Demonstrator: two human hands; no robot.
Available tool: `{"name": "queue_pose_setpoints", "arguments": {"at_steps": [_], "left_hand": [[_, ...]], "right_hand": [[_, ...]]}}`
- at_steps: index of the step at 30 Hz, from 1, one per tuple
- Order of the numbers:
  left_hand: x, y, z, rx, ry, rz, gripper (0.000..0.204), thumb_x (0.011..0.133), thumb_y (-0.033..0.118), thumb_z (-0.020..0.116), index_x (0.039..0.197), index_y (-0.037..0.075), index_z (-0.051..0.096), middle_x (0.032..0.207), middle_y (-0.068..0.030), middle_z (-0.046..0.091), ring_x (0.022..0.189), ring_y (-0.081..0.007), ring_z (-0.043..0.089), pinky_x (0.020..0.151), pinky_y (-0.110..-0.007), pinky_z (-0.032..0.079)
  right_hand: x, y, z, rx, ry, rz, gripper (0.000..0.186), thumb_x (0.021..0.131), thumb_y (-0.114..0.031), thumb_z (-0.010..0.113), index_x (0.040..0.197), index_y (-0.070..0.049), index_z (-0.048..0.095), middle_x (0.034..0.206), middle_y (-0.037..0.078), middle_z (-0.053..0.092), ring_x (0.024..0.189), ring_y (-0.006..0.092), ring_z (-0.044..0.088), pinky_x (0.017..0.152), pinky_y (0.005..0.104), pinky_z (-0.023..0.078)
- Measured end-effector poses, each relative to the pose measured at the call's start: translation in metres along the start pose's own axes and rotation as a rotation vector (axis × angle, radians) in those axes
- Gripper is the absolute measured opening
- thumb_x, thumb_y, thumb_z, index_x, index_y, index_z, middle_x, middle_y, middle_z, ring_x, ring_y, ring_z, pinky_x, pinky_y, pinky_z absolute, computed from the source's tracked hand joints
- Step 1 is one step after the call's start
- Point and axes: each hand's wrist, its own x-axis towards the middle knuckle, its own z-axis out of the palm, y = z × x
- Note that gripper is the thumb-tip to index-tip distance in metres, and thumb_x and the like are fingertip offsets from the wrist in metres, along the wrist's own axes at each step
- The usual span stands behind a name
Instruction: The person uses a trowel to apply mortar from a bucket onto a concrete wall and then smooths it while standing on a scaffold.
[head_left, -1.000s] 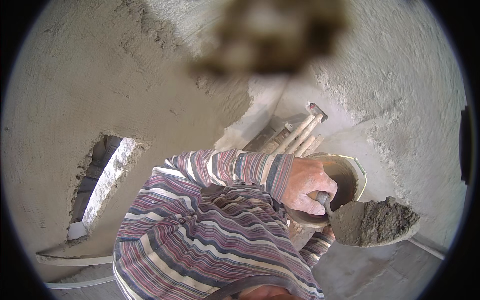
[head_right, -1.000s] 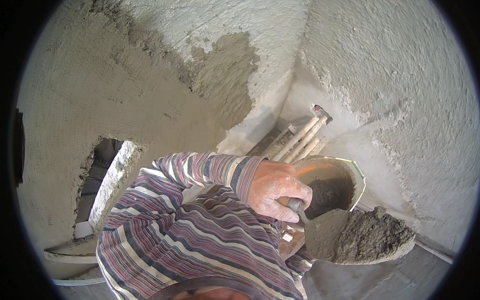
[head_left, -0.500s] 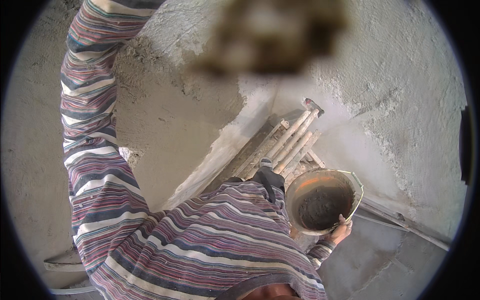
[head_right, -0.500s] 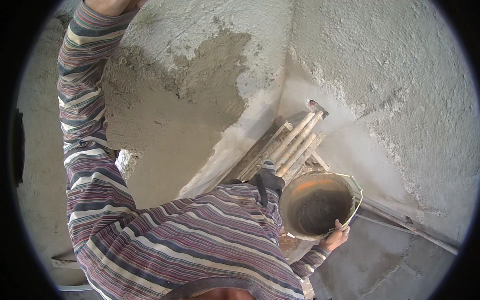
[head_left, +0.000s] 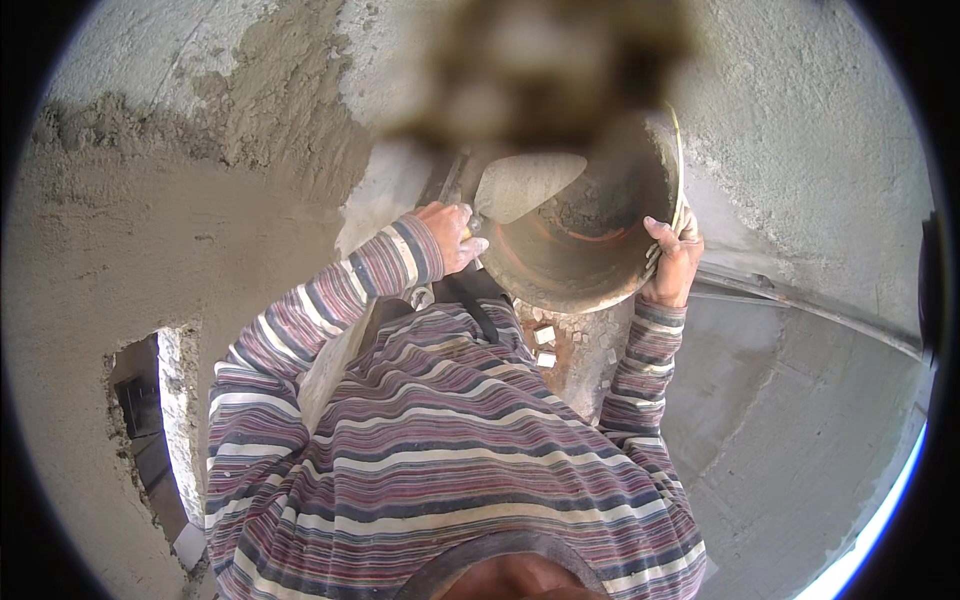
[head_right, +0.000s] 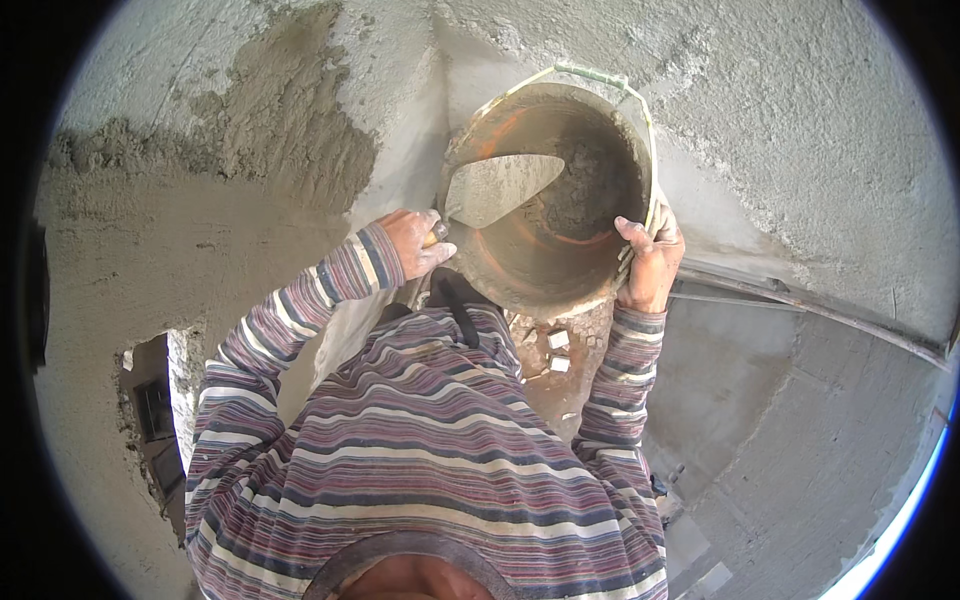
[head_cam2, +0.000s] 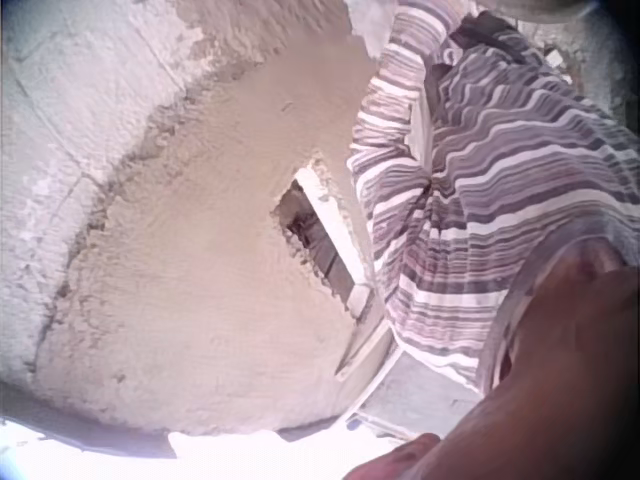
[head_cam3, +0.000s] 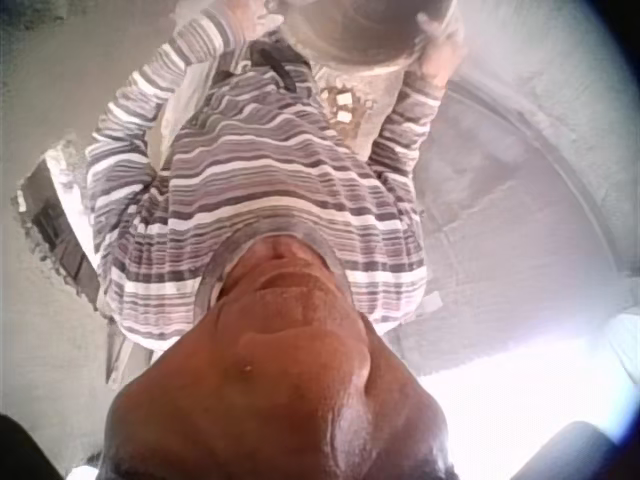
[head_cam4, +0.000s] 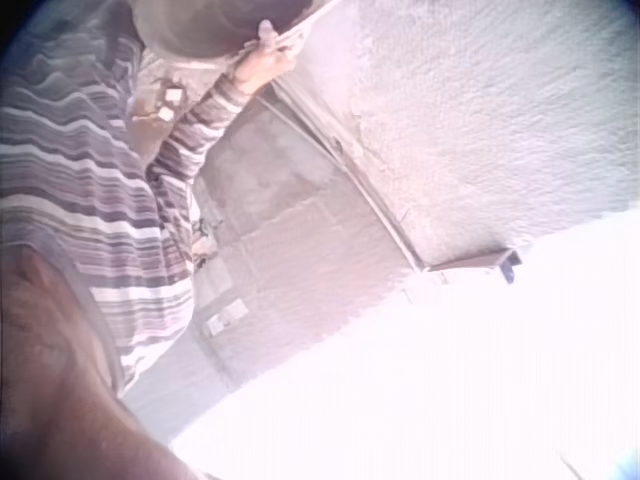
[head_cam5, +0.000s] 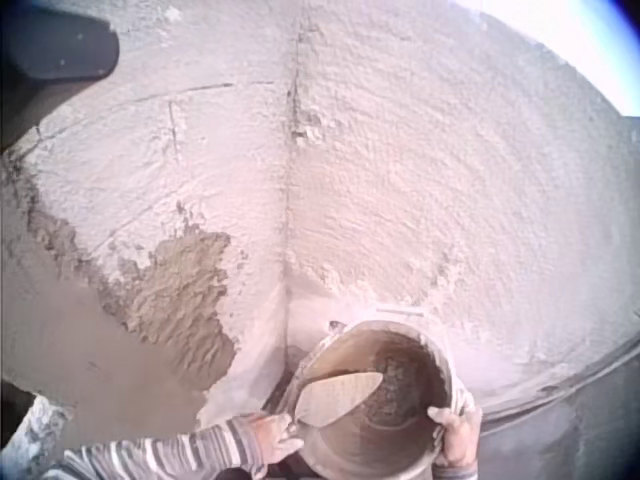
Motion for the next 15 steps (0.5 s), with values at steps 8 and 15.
{"name": "queue_pose_setpoints", "arguments": {"at_steps": [8, 15], "left_hand": [[0.04, 0.034, -0.005, 0.328, 0.003, 0.144, 0.025, 0.085, 0.017, 0.05, 0.096, -0.005, 0.054, 0.077, -0.0175, 0.065, 0.076, -0.0342, 0.065, 0.069, -0.042, 0.052], [-0.025, 0.027, 0.011, 0.395, -0.071, 0.241, 0.02, 0.083, 0.014, 0.05, 0.096, 0.001, 0.056, 0.079, -0.0078, 0.062, 0.076, -0.0254, 0.063, 0.068, -0.037, 0.049]], "right_hand": [[0.002, -0.026, 0.05, 0.018, -0.209, -0.031, 0.027, 0.066, 0.002, 0.064, 0.091, -0.002, 0.055, 0.088, 0.005, 0.06, 0.076, 0.0125, 0.055, 0.073, 0.0274, 0.047], [0.03, 0.002, 0.038, 0.044, -0.396, 0.072, 0.033, 0.071, 0.001, 0.06, 0.103, -0.001, 0.054, 0.098, 0.009, 0.06, 0.084, 0.0173, 0.059, 0.076, 0.0312, 0.05]]}}
